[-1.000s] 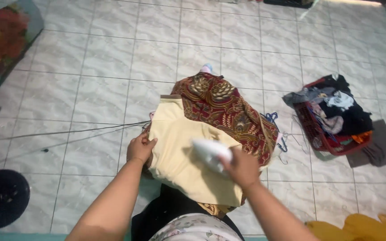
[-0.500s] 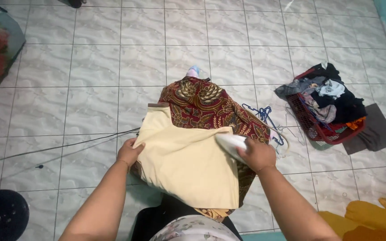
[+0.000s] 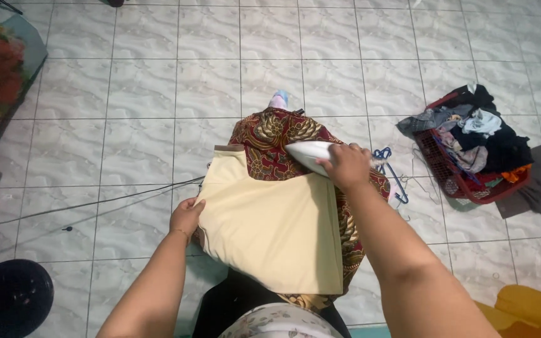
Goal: Ironing clothes and putting them on hangers or folding them.
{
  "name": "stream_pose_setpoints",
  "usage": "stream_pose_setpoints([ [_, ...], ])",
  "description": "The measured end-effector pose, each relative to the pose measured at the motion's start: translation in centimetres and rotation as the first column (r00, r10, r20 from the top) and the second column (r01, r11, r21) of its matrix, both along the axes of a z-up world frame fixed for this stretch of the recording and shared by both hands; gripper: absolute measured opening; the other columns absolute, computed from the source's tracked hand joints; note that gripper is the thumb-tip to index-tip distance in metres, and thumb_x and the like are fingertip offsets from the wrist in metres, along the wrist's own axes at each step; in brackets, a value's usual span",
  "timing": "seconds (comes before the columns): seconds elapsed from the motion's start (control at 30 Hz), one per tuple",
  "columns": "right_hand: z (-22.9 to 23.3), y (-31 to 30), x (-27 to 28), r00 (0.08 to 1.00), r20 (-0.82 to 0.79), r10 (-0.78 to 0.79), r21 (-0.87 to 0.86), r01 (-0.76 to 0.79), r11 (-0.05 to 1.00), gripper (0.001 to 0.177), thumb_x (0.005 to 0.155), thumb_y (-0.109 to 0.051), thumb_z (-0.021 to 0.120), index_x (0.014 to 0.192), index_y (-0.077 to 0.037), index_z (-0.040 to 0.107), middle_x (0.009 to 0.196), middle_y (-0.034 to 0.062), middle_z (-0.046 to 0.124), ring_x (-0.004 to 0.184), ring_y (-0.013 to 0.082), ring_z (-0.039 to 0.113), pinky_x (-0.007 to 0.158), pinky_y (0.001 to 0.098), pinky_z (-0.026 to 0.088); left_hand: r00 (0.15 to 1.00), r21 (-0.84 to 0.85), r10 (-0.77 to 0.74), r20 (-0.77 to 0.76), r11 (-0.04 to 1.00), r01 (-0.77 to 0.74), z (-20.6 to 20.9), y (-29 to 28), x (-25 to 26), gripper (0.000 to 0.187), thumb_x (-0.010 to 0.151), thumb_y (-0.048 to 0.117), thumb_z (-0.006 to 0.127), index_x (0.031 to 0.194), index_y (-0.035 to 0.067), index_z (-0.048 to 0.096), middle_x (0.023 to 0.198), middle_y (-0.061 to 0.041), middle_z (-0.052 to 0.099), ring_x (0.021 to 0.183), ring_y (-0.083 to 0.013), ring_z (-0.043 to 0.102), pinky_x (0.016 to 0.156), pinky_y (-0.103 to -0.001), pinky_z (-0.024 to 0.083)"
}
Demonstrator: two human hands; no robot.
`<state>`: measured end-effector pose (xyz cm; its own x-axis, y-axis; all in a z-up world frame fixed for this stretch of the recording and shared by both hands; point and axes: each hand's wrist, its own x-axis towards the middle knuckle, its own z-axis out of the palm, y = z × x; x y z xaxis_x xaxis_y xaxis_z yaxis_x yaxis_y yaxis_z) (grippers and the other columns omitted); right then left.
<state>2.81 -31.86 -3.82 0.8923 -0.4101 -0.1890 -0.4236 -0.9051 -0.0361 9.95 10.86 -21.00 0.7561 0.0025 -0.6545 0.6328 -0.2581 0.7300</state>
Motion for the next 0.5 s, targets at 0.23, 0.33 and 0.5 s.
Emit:
stream_pose_setpoints([
  [0.23, -2.4, 3.5, -4.3, 0.887, 0.434, 0.158, -0.138, -0.108, 0.985, 0.051, 0.079, -0.052, 0.071, 0.115, -0.017, 0.070, 0.121, 0.0116, 0.065, 0.119, 0.0334, 0.056, 0.106, 0.0590, 0.035, 0.998, 0.158, -0.049, 0.033, 0.987, 0.043, 0.4, 1.2, -1.6, 0.052, 0.084, 0.029, 0.079, 0.128, 0.005, 0.064, 0.110, -0.006, 0.075, 0.098, -0.0160, 0.068, 0.089, -0.030, 0.051],
  [0.33, -3.8, 5.9, -10.3, 0.938, 0.242, -0.248, 0.180, 0.208, 0.961, 0.045, 0.094, -0.046, 0.067, 0.124, -0.012, 0.067, 0.126, 0.0106, 0.065, 0.122, 0.0323, 0.059, 0.109, 0.0548, 0.039, 0.992, 0.271, -0.094, 0.085, 0.960, 0.068, 0.2, 1.5, -2.7, 0.057, 0.080, 0.044, 0.084, 0.116, 0.003, 0.067, 0.104, -0.009, 0.075, 0.098, -0.0215, 0.070, 0.089, -0.033, 0.053],
  [0.5, -5.3, 8.4, -15.3, 0.775, -0.360, -0.519, 0.183, 0.605, 0.775, 0.039, 0.088, -0.055, 0.065, 0.108, -0.023, 0.074, 0.118, 0.0050, 0.075, 0.114, 0.0256, 0.068, 0.107, 0.0520, 0.037, 0.956, 0.486, -0.285, -0.064, 0.828, 0.279, -0.7, 2.0, -3.5, 0.057, 0.085, 0.067, 0.065, 0.089, 0.011, 0.074, 0.088, -0.012, 0.072, 0.088, -0.0291, 0.067, 0.084, -0.039, 0.050],
])
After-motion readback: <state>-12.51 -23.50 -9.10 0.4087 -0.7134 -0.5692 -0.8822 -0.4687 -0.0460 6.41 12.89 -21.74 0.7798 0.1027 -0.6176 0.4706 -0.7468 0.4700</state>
